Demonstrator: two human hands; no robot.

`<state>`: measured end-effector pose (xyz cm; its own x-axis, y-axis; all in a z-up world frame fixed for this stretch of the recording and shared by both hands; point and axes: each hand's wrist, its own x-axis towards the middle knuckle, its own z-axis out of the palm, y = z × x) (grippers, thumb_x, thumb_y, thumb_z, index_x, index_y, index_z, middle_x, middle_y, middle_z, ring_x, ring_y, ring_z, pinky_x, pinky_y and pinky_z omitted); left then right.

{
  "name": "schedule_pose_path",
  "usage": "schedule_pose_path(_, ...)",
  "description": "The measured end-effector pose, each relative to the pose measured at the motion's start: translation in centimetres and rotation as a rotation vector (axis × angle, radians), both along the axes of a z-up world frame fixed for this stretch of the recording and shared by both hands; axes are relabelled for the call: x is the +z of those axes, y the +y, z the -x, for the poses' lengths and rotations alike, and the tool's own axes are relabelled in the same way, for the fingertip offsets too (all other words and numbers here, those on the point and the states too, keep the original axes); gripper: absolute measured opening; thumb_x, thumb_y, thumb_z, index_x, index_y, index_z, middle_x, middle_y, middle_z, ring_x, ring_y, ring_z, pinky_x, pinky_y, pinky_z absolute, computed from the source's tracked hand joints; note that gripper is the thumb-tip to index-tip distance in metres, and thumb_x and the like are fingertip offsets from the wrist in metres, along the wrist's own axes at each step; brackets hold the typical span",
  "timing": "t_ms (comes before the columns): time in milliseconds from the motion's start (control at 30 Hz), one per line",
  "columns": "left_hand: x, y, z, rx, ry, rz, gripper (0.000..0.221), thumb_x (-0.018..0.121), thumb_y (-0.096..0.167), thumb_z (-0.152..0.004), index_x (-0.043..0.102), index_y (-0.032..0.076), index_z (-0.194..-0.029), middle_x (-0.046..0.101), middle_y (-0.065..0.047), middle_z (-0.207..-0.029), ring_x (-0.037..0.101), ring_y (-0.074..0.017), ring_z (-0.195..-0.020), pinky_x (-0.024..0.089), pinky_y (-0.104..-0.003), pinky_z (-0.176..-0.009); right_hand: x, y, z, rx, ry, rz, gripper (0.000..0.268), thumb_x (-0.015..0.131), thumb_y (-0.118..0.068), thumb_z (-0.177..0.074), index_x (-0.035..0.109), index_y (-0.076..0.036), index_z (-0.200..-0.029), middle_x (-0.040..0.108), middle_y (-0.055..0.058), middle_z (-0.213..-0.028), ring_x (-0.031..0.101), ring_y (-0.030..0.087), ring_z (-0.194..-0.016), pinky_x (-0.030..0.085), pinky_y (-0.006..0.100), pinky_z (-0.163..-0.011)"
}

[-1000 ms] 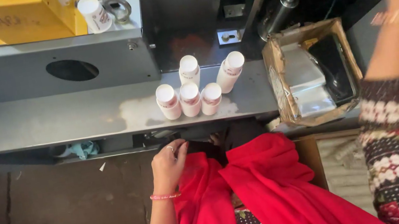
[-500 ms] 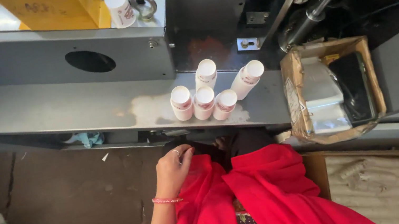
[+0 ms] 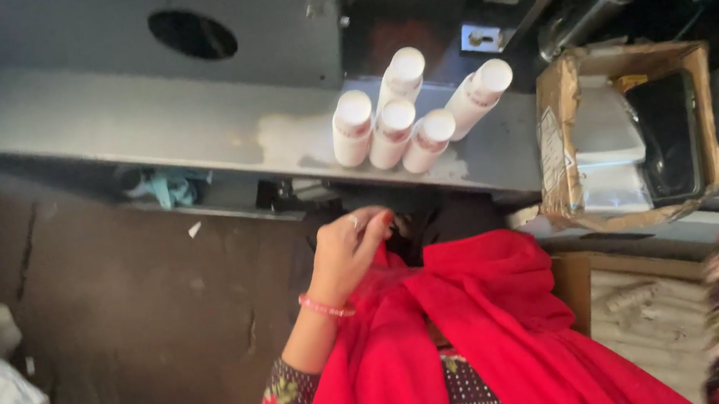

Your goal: The recorder is seen counting, stacking, and placing paper cups into plastic bags for packaging in a manufacturing environment.

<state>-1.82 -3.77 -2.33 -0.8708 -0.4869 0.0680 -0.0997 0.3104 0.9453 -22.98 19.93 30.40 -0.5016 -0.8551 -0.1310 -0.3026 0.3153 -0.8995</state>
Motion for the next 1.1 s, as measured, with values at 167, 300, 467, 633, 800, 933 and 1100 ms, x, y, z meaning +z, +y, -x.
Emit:
schedule_pose_path(167, 0.1, 1.6, 0.0, 0.038, 0.147, -0.172, 0.038, 0.056, 0.035, -0.103, 0.075, 0.003, -0.111, 0.079, -0.007, -0.084, 0.071, -0.0124, -0.075, 0.055, -0.027, -0.069, -21.0, -0.1, -0.1, 0.105, -0.229, -0.103, 0.061, 0.082, -0.012, -0.074, 0.062, -0.007, -0.131, 0.073, 0.009, -0.109, 0.072, 0.016, -0.086, 0.061, 0.033, -0.074)
schedule_pose_path(300, -2.2, 3.6, 0.8, 0.056, 0.211, -0.143, 0.046, 0.055, 0.044, -0.104, 0.076, 0.003, -0.109, 0.077, -0.007, -0.085, 0.067, -0.0114, -0.072, 0.053, -0.025, -0.066, -29.1, -1.2, -3.7, 0.328, 0.045, -0.249, 0.06, 0.088, -0.015, -0.072, 0.066, -0.004, -0.126, 0.075, 0.007, -0.109, 0.071, 0.015, -0.093, 0.059, 0.033, -0.08)
schedule_pose_path(467, -6.2, 5.5, 2.5, 0.039, 0.018, -0.692, 0.045, 0.058, 0.043, -0.104, 0.071, 0.001, -0.095, 0.068, -0.011, -0.072, 0.06, -0.016, -0.055, 0.042, -0.028, -0.048, -27.7, -0.7, -3.2, 0.188, -0.016, -0.066, 0.049, 0.08, -0.014, -0.085, 0.068, -0.003, -0.131, 0.073, 0.011, -0.124, 0.068, 0.019, -0.113, 0.055, 0.035, -0.098)
schedule_pose_path(633, -7.2, 6.5, 3.8, -0.053, 0.003, -1.527, 0.042, 0.05, 0.044, -0.104, 0.066, 0.006, -0.097, 0.067, -0.008, -0.065, 0.054, -0.0158, -0.041, 0.034, -0.027, -0.035, -26.1, -3.5, -6.7, 0.196, -0.434, 0.465, 0.067, 0.09, -0.027, -0.084, 0.057, -0.006, -0.139, 0.058, 0.009, -0.146, 0.058, 0.02, -0.136, 0.047, 0.036, -0.119)
schedule_pose_path(800, -5.2, 5.5, 4.9, -0.024, -0.012, -1.246, 0.05, 0.045, 0.048, -0.103, 0.07, 0.007, -0.093, 0.072, -0.006, -0.069, 0.052, -0.0136, -0.043, 0.034, -0.026, -0.035, -28.6, -4.1, -6.0, 0.087, -0.162, 0.29, 0.063, 0.083, -0.01, -0.081, 0.058, -0.001, -0.138, 0.066, 0.012, -0.136, 0.065, 0.019, -0.121, 0.054, 0.035, -0.105)
schedule_pose_path(933, -5.4, 3.5, 5.7, -0.021, 0.119, -0.747, 0.057, 0.049, 0.05, -0.105, 0.074, 0.002, -0.087, 0.073, -0.007, -0.066, 0.054, -0.0113, -0.052, 0.042, -0.025, -0.048, -22.7, -5.7, -3.6, 0.002, 0.026, 0.386, 0.051, 0.083, -0.009, -0.089, 0.061, -0.003, -0.134, 0.069, 0.008, -0.126, 0.07, 0.017, -0.114, 0.06, 0.033, -0.099)
schedule_pose_path(1100, -4.0, 1.5, 6.8, 0.095, 0.096, -0.317, 0.045, 0.063, 0.042, -0.097, 0.074, -0.001, -0.088, 0.069, -0.007, -0.062, 0.059, -0.0107, -0.057, 0.048, -0.029, -0.056, -24.4, -8.1, 0.3, -0.035, 0.151, 0.422, 0.051, 0.084, 0.003, -0.091, 0.055, 0.002, -0.133, 0.067, 0.011, -0.13, 0.067, 0.02, -0.123, 0.059, 0.035, -0.107)
